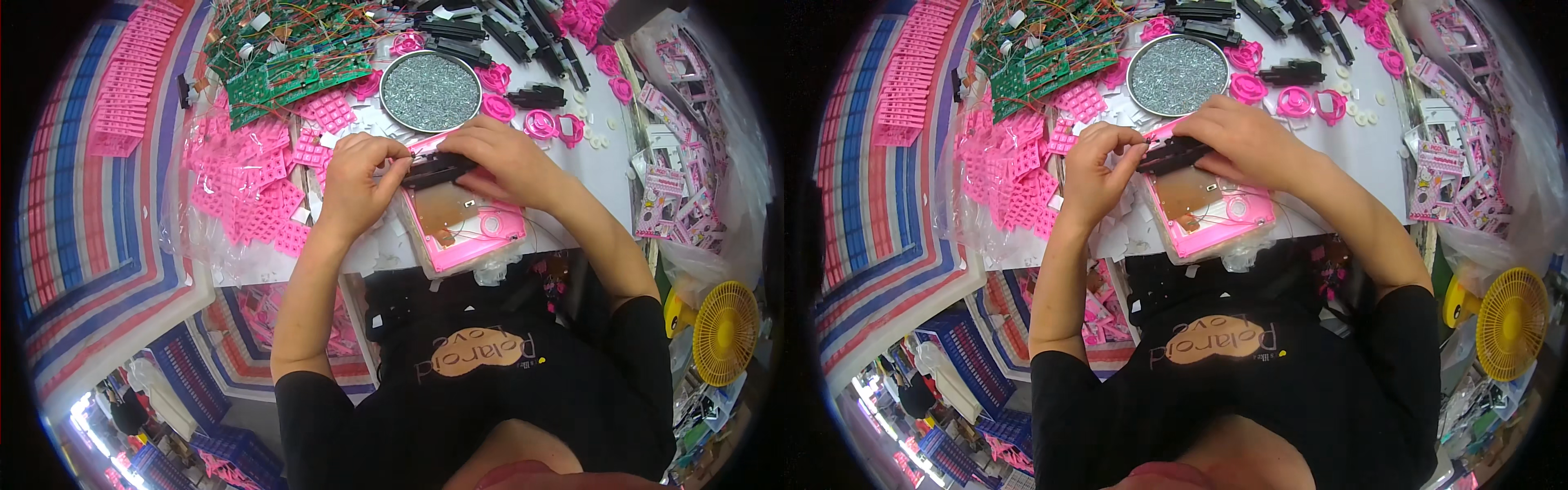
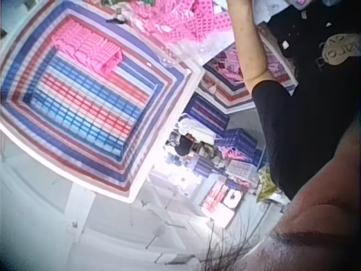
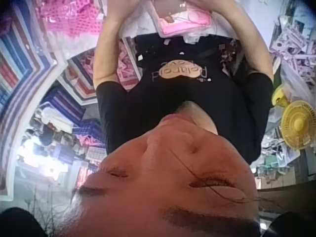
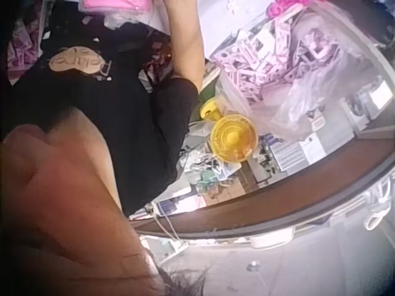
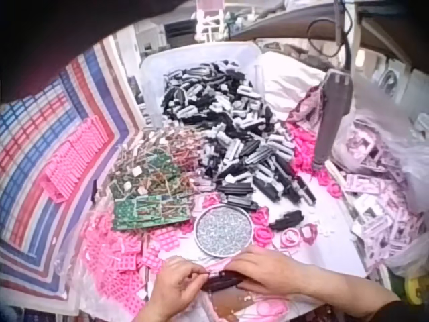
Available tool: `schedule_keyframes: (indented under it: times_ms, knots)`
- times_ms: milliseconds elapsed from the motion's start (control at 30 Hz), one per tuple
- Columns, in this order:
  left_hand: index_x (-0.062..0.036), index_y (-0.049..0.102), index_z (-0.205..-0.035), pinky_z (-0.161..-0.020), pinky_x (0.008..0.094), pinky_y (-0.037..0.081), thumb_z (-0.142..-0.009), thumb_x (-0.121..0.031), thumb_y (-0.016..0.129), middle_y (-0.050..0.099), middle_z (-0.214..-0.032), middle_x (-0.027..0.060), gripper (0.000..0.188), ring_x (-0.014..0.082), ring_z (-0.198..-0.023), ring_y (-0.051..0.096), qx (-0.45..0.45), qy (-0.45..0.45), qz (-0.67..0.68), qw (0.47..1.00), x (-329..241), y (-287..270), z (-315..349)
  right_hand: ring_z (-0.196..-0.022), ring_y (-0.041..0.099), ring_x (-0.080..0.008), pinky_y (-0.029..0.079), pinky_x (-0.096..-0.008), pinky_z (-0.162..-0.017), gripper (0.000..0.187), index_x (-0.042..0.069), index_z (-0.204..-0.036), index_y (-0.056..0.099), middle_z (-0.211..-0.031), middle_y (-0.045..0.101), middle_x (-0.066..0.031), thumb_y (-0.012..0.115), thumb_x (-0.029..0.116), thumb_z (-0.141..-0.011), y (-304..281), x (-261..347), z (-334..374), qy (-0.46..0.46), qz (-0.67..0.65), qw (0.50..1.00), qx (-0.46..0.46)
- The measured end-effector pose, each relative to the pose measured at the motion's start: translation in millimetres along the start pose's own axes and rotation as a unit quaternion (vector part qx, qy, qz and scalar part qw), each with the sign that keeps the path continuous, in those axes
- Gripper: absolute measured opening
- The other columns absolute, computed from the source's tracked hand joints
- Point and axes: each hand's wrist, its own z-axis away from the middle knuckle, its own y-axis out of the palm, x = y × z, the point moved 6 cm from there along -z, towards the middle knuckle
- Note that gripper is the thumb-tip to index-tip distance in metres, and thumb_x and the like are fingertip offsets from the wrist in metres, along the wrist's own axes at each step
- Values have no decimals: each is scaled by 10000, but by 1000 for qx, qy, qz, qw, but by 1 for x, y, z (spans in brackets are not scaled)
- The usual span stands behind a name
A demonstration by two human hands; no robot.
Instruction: Assembling the internal components, circuit boards, and wires of pink toy calculators using manual tools and a glue gun.
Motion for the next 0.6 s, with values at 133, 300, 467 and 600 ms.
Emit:
schedule_keyframes:
  times_ms: [133,300,467,600]
  knots:
    - [-78,700,-872,-791,388,466,-816,-107,767,693,-806,54,93,255,-775,633,1,41,-22,999,-5,0,0,-1054,613,-332,511,-439,-919,544,65,-1231,623,-1127,664,-113,829,176,-741,-6,13,5,34,4,997,63]
    - [-77,705,-894,-787,393,483,-801,-102,781,685,-822,73,123,282,-809,643,100,81,14,992,-13,9,-8,-1062,606,-328,501,-429,-930,554,64,-1269,615,-1124,663,-113,825,178,-768,6,8,22,76,-87,993,18]
    - [-87,684,-888,-800,407,491,-771,-102,796,678,-845,73,162,299,-831,640,181,133,-28,974,-24,12,-17,-1095,590,-340,475,-446,-983,543,67,-1286,613,-1168,650,-119,808,170,-789,2,10,20,36,-93,995,5]
    - [-92,672,-886,-808,405,500,-756,-91,800,686,-874,54,182,288,-838,643,170,198,-78,962,-37,12,-10,-1133,567,-342,470,-454,-1009,508,110,-1282,623,-1207,637,-111,787,164,-804,8,13,14,30,-69,996,55]
